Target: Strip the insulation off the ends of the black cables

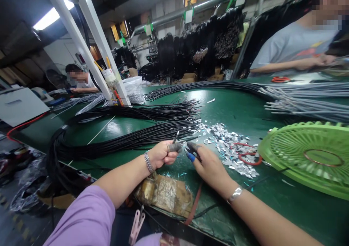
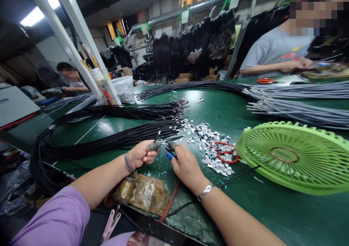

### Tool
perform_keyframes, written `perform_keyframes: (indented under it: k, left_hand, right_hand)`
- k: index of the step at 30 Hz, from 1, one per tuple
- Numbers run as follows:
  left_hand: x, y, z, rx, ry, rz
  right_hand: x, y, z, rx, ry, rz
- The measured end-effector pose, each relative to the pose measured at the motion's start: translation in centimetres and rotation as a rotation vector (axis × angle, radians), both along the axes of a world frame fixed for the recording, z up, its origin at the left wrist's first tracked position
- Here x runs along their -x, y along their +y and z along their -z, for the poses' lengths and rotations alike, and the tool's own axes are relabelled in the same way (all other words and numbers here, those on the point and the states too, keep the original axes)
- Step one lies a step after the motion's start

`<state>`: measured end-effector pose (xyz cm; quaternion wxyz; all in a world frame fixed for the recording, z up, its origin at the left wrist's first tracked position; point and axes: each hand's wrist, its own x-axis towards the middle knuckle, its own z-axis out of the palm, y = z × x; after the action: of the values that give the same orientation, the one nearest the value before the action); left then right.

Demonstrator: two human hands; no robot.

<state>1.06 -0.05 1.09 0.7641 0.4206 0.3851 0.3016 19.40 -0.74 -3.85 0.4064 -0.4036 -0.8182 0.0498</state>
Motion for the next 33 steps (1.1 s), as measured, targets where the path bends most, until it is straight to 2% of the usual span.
perform_keyframes:
  k: [5, 10, 18, 25, 33]
  left_hand:
    - [-0.1, 0.0, 0.2, 0.058, -0.034, 0.061]
    - [-0.2, 0.1, 0.2, 0.092, -0.019, 0.065]
    - [-0.3, 0.3, 0.3, 0.173, 0.015, 0.038]
    - [-0.5, 0.4, 0.1, 0.169, 0.079, -0.02]
    - [-0.6, 0.1, 0.4, 0.032, 0.108, -0.056]
  right_hand:
    - [0.2, 0.1, 0.1, -0.068, 0.002, -0.018]
    - [0.3, 0.1, 0.2, -0.037, -0.037, -0.023]
    - [0.9, 0.2, 0.2, 0.137, -0.06, 0.02]
    - [0.9, 0.5, -0.7, 0.351, 0.046, -0.026]
    - [0.5, 0.3, -0.2, 0.213, -0.056, 0.039]
